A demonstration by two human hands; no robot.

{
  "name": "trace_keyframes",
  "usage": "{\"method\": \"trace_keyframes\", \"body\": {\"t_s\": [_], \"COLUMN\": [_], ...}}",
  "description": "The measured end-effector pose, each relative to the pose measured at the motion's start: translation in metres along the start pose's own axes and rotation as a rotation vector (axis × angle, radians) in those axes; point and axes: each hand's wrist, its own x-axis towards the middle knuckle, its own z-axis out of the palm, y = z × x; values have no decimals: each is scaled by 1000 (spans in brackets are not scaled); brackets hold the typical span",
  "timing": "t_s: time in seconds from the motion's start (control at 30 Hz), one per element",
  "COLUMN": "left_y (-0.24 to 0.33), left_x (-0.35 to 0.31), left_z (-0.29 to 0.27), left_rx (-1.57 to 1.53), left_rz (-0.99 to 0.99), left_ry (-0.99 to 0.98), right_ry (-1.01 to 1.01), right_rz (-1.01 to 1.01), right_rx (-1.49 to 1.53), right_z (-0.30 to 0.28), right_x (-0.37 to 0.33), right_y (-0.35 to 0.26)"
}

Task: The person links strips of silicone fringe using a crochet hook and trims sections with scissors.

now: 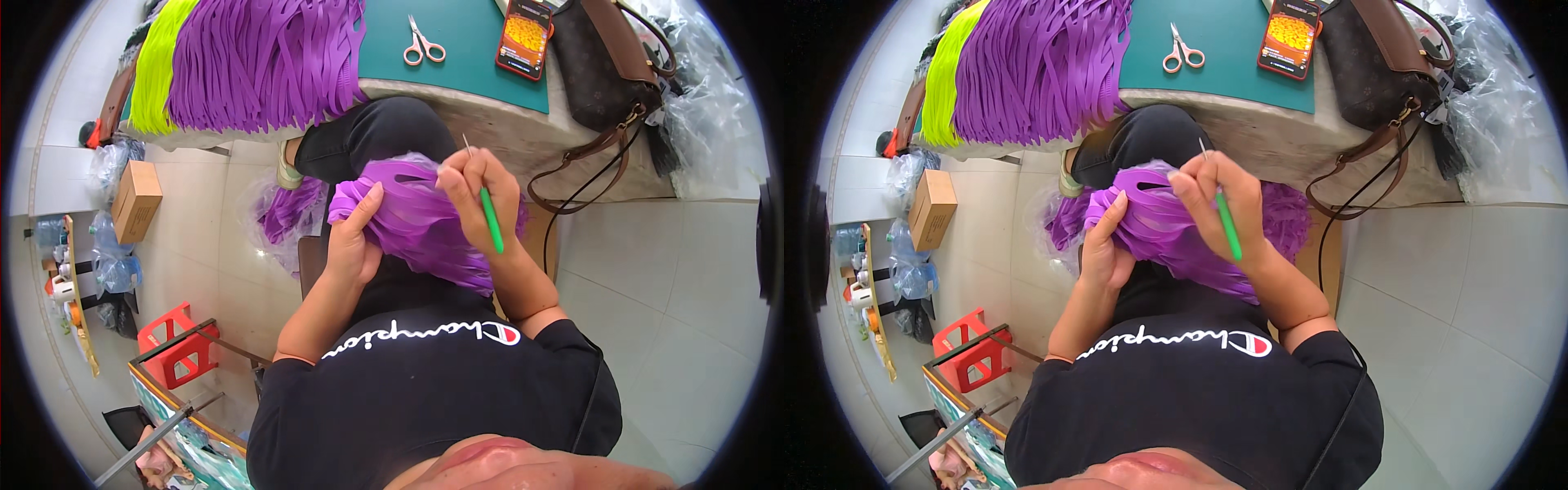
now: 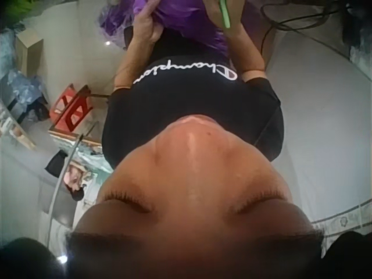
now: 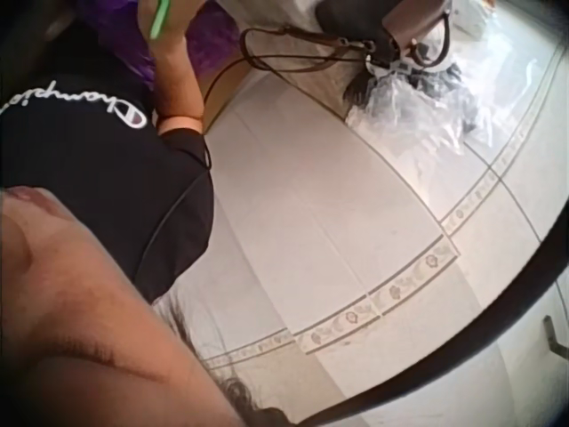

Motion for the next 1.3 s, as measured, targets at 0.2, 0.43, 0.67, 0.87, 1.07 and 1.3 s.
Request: {"method": "trace_keyframes", "body": {"t_s": [0.2,0.43,0.67,0.87,1.07,1.3], "left_y": [-5,-7,-10,-6,-3,3], "left_x": [-2,-13,-12,7,22,24], "left_z": [4,-6,-12,-29,-46,-49], "left_rx": [101,252,263,-13,-165,-272], "left_rz": [114,238,290,146,103,0], "left_ry": [-56,-27,-25,32,134,-8], "right_ry": [-107,-287,-117,351,888,365], "right_rz": [-8,186,312,76,-480,-1], "right_rx": [-156,125,452,794,850,-460], "right_z": [9,8,-10,-94,-283,-198], "right_x": [-4,-2,-1,5,-25,-18], "right_y": [-1,0,-1,4,-22,-45]}}
